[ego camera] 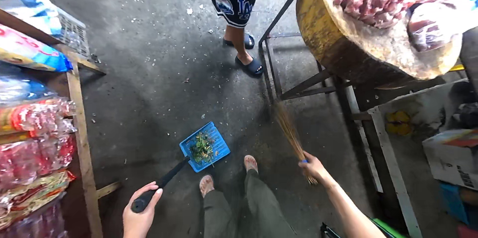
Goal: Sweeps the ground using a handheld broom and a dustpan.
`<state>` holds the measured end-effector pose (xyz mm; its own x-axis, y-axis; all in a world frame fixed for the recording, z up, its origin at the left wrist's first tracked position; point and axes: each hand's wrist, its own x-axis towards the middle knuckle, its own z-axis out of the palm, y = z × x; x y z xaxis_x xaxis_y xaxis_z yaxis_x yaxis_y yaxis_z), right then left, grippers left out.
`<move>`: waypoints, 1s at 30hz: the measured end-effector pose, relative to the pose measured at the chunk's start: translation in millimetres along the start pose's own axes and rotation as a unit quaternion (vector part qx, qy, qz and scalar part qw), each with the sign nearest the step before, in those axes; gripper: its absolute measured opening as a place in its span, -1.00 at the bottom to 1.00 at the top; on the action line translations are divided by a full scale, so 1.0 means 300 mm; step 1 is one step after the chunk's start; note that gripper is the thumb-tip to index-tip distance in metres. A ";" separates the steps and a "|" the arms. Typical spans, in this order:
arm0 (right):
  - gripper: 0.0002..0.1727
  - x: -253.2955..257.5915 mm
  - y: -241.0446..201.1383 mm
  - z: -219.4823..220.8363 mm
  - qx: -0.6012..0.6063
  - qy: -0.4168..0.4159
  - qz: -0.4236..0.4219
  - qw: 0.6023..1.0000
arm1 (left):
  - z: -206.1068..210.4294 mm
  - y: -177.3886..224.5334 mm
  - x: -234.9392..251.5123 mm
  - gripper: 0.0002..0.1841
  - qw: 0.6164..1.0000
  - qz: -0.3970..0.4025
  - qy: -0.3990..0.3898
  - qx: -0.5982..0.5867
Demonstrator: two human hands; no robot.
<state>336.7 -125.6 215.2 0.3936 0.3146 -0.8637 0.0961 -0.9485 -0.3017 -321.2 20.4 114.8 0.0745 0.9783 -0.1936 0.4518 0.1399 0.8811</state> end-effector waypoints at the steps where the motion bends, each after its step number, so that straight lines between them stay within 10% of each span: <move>1: -0.15 0.071 -0.025 0.054 -0.009 -0.005 0.007 1.000 | 0.020 0.010 0.015 -0.59 1.000 0.011 -0.004 0.005; 6: -0.04 0.016 -0.026 0.273 -0.174 -0.120 -0.021 0.977 | -0.048 0.001 0.124 -0.57 0.999 0.027 -0.034 -0.005; 13: -0.11 -0.167 0.189 0.051 -0.014 0.058 0.012 0.998 | -0.228 -0.001 0.218 -0.59 0.998 0.017 -0.066 -0.002; 17: -0.19 -0.066 0.059 0.427 0.063 0.085 0.085 0.991 | -0.173 0.032 0.211 -0.62 0.998 0.018 -0.062 0.013; 22: -0.07 -0.263 0.077 1.022 -0.013 -0.121 0.024 0.992 | -0.196 0.015 0.233 -0.62 0.996 0.023 -0.082 0.002; 30: -0.12 -0.559 0.207 0.496 0.029 -0.021 -0.030 0.999 | -0.362 -0.074 0.256 -0.56 0.992 0.029 -0.126 0.002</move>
<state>140.4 -232.0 281.3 0.3500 0.3730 -0.8593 0.0642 -0.9247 -0.3753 -422.1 109.2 127.4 0.3209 0.9149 -0.2449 0.4430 0.0835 0.8926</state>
